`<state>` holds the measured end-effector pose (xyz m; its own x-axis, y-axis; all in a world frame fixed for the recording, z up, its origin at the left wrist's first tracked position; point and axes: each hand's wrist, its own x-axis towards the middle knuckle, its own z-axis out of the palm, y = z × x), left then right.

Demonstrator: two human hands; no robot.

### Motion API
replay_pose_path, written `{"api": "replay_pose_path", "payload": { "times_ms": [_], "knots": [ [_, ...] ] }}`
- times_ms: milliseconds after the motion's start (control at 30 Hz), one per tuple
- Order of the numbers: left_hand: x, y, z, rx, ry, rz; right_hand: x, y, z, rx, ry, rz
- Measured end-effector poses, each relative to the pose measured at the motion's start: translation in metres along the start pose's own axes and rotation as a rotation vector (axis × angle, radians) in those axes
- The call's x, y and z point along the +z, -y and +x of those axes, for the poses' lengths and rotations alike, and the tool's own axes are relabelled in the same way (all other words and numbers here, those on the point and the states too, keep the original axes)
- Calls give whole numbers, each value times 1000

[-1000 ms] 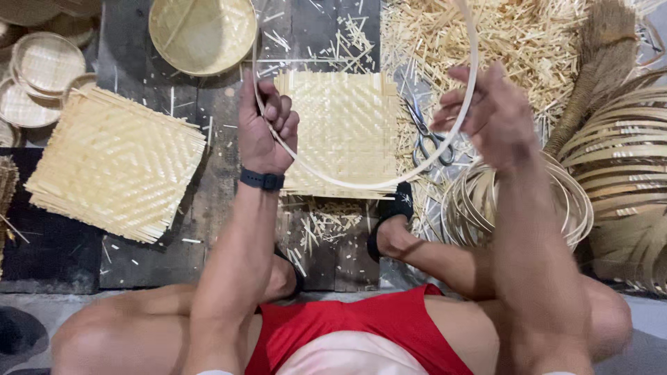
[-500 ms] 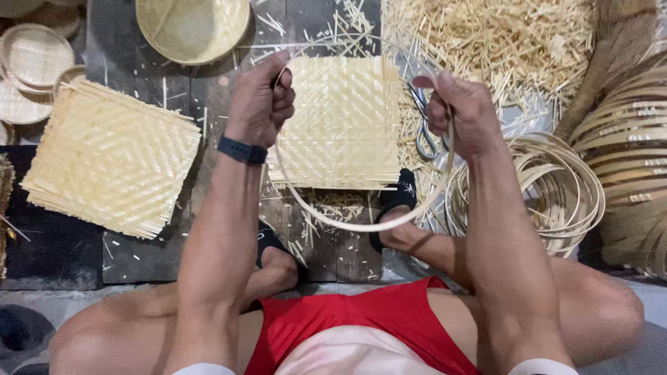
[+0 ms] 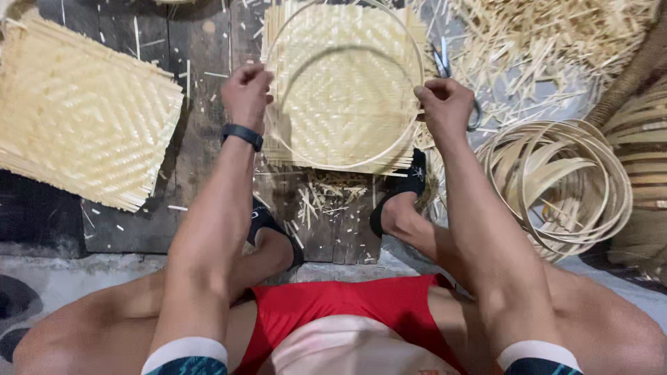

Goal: The person places a woven bamboo mat into a circular wooden mold, then uses shears to trim the excess bamboo strips flush with the mold edge. The person repeats this process with multiple mats, stacking the finished pieces.

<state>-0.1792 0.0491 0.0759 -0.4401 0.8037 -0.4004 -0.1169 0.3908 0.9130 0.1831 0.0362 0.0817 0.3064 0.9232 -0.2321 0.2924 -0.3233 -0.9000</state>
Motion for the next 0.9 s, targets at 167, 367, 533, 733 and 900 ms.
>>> {"api": "replay_pose_path", "payload": {
  "times_ms": [167,367,533,733,900],
  "knots": [
    [-7,30,19,326,128,481,19,-23,4,-205,-101,-347],
    [-14,32,21,94,78,523,20,-26,3,-150,-31,-357],
    [-10,22,20,49,55,523,20,-25,9,-144,-81,-398],
    [-8,29,19,175,-2,541,19,-33,8,-223,-41,-349],
    [-11,30,21,114,37,527,19,-36,8,-166,-42,-335]
  ]
}}
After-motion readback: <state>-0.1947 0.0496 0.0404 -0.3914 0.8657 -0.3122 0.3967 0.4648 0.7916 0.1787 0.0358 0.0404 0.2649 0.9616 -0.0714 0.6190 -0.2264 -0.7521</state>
